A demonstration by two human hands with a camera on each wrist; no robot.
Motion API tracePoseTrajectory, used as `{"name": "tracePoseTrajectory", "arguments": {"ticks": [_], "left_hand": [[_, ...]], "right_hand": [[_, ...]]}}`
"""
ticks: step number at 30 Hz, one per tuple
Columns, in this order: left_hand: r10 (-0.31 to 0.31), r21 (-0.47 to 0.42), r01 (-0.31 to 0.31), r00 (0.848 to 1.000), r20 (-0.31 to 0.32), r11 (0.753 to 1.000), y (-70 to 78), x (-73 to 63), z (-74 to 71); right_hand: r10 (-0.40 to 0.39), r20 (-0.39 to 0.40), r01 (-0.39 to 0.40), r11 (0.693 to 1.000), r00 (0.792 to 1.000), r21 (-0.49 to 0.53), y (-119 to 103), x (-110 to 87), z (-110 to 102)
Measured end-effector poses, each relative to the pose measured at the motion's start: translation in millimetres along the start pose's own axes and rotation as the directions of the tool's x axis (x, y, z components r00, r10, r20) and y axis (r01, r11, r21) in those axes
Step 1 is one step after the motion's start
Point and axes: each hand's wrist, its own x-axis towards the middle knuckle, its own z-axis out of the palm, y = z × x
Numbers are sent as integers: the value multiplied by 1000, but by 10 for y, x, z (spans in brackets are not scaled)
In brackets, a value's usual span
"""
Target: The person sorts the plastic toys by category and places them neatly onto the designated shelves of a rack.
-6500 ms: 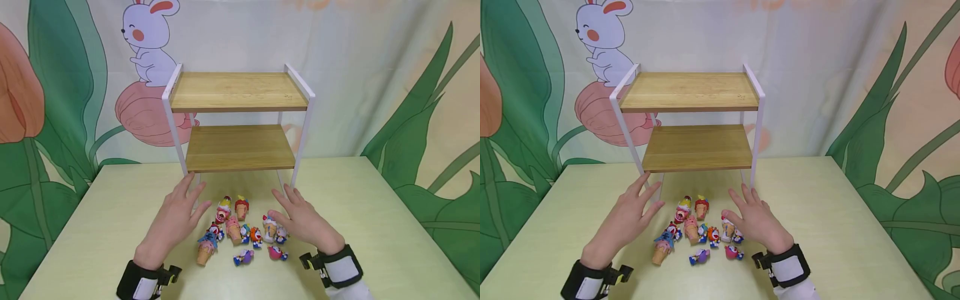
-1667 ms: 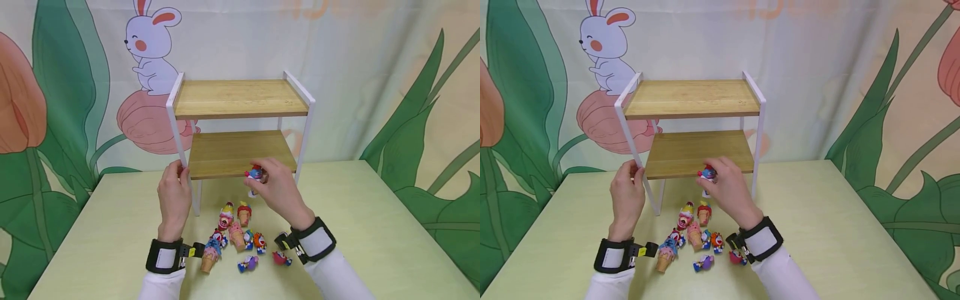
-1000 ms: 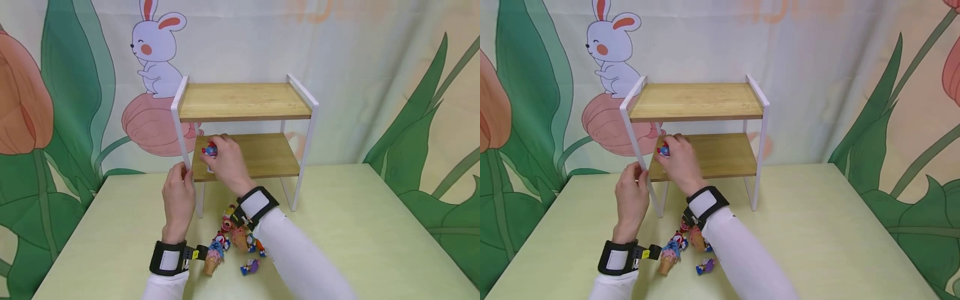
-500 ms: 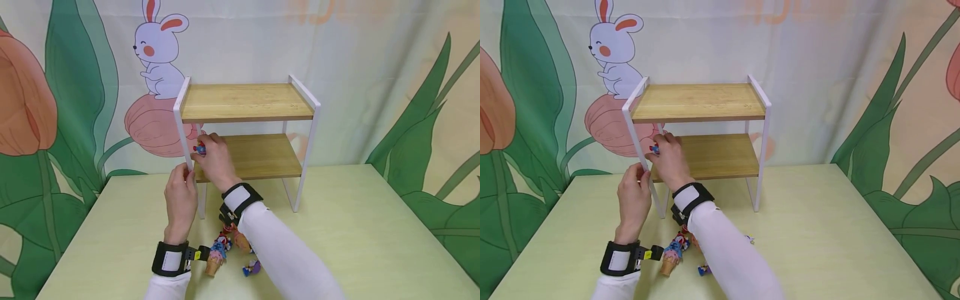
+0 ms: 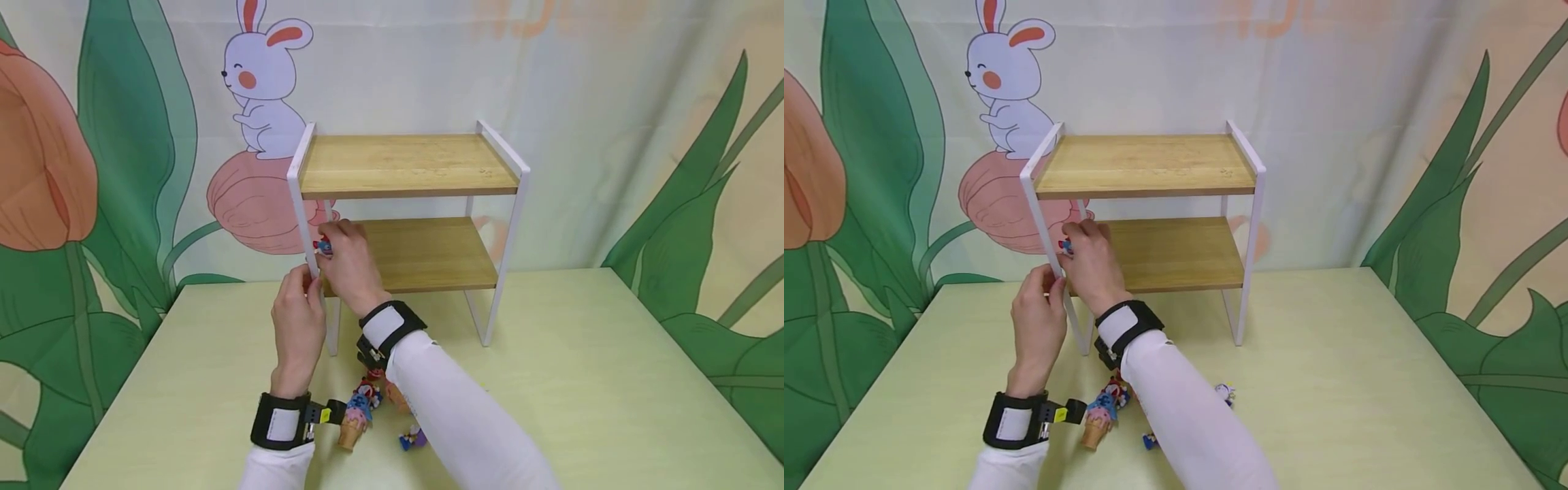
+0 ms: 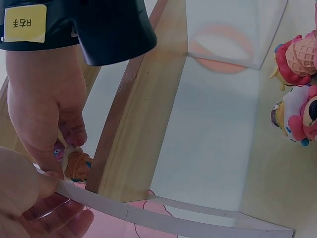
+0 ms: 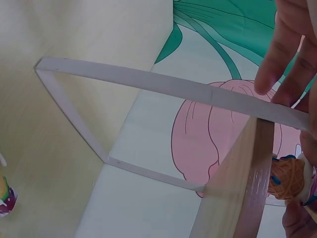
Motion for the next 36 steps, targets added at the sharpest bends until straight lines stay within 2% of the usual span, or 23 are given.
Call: {"name": "tracePoseTrajectory", "arguments": {"ticks": [13,20,29,36], "left_hand": [[8,-13,-8,1000,4,1000,29,0,1],[9,-7,-9,1000,1,1000,24,2,5],[0,-11,0,1000,7,1000,17,8,-6],[-18,-10,18,1000,23,1000,28,0,-23]], "right_hand": [[-29,-10,28,998,1000,-54,19,-22,-38],[-16,-23,14,997,1000,-79,26,-27,-65],[21,-1,-21,1000,1000,-21,35,-52,-172],[82,9,-83,993,997,81,120,-139,-320]]}}
